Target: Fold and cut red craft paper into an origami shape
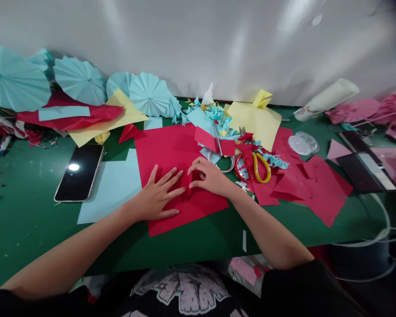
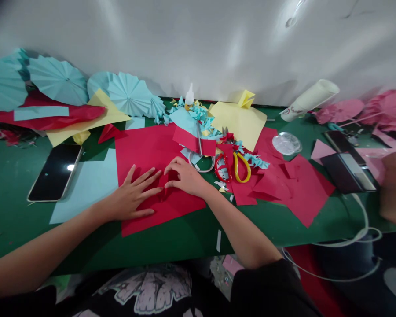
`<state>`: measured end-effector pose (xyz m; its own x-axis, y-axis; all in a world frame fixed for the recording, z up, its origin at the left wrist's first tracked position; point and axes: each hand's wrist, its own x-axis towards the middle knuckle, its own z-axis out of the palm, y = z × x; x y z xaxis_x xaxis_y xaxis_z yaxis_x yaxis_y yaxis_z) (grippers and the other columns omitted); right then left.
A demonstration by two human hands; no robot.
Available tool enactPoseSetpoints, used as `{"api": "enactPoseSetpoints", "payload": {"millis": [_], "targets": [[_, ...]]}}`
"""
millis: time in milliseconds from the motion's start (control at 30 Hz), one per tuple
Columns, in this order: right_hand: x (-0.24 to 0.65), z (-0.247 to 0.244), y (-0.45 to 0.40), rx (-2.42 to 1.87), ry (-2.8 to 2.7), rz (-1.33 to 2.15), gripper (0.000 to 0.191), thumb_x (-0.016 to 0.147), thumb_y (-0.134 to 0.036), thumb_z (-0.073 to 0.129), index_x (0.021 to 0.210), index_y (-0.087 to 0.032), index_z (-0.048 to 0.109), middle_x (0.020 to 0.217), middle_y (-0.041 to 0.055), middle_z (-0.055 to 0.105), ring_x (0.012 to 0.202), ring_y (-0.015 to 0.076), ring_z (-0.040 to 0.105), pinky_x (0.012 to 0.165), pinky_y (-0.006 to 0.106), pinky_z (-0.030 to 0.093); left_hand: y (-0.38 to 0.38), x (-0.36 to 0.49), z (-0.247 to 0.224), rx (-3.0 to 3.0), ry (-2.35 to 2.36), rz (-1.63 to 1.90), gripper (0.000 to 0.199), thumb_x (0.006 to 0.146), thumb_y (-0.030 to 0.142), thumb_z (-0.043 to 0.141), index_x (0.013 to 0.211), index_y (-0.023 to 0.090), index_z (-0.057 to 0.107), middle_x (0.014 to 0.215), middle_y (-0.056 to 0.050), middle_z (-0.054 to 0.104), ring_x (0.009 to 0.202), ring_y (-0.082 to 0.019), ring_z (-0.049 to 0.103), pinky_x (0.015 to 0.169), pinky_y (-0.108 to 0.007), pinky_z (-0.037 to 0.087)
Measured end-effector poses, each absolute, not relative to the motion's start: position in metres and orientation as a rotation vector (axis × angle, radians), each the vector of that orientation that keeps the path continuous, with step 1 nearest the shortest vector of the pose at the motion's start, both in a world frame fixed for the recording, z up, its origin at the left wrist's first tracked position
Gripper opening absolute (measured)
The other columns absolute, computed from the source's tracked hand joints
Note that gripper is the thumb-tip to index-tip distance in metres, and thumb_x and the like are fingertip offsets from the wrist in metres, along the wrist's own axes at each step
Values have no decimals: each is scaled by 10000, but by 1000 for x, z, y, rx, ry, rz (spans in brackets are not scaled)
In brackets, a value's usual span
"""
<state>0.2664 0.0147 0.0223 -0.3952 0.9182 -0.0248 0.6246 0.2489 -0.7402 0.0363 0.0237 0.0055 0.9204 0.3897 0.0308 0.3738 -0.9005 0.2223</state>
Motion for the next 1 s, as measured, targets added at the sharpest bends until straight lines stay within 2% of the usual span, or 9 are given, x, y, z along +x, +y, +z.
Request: {"api": "enactPoseSetpoints", "payload": {"millis": [133, 300, 400, 500, 633, 767, 900, 1000], "targets": [[263, 16, 15, -1472, -2107, 850, 240, 765, -377, 648, 836, -171, 547, 988, 47, 475, 718, 114, 464, 647, 265, 407, 23, 36, 5, 2911, 566, 96, 547, 881, 558, 363, 1285, 208, 476, 1483, -165, 216, 1376, -330, 148, 1050, -630, -11], [258, 13, 14, -1544, -2096, 775, 192, 776, -296, 648, 867, -164, 543, 996, 55, 484, 751, 127, 487, 663, 268, 411, 22, 36, 3, 2923, 568, 127, 525, 876, 559, 378, 1213, 186, 528, 1474, -165, 248, 1370, -332, 172, 1061, -623, -5], [258, 16, 13, -1540, -2084, 792, 182, 769, -264, 655, 876, -172, 540, 1010, 52, 481, 768, 128, 491, 665, 261, 412, 21, 37, 3, 2911, 569, 155, 522, 869, 563, 395, 1202, 186, 535, 1471, -154, 263, 1365, -336, 188, 1064, -620, -11], [264, 21, 14, -1481, -2111, 877, 256, 745, -301, 677, 918, -184, 529, 1016, 46, 486, 738, 120, 480, 654, 257, 410, 21, 37, 3, 2917, 564, 150, 528, 876, 554, 388, 1228, 181, 516, 1474, -169, 245, 1365, -341, 182, 1054, -633, 3], [273, 29, 16, -1430, -2164, 1008, 283, 755, -360, 653, 933, -185, 520, 971, 36, 514, 653, 100, 446, 639, 258, 400, 22, 36, 4, 2898, 554, 159, 494, 875, 547, 401, 1260, 253, 496, 1498, -128, 200, 1366, -345, 173, 1048, -643, 23], [278, 34, 16, -1507, -2202, 1027, 244, 756, -278, 647, 938, -171, 524, 924, 33, 536, 637, 98, 438, 647, 262, 389, 22, 36, 4, 2885, 548, 164, 475, 872, 540, 415, 1279, 305, 483, 1510, -109, 164, 1366, -362, 160, 1042, -648, 44], [278, 34, 14, -1625, -2117, 1046, 383, 743, -243, 646, 1084, -171, 487, 920, 36, 547, 625, 99, 440, 628, 260, 386, 21, 37, 6, 2884, 557, 173, 467, 867, 542, 423, 1265, 310, 502, 1515, -115, 134, 1368, -379, 123, 1037, -650, 51], [277, 33, 14, -1669, -2051, 1061, 428, 702, -264, 686, 1077, -171, 502, 906, 30, 546, 629, 99, 445, 620, 257, 385, 22, 37, 6, 2886, 551, 169, 461, 868, 541, 422, 1257, 311, 511, 1512, -118, 146, 1369, -376, 122, 1037, -649, 43]]}}
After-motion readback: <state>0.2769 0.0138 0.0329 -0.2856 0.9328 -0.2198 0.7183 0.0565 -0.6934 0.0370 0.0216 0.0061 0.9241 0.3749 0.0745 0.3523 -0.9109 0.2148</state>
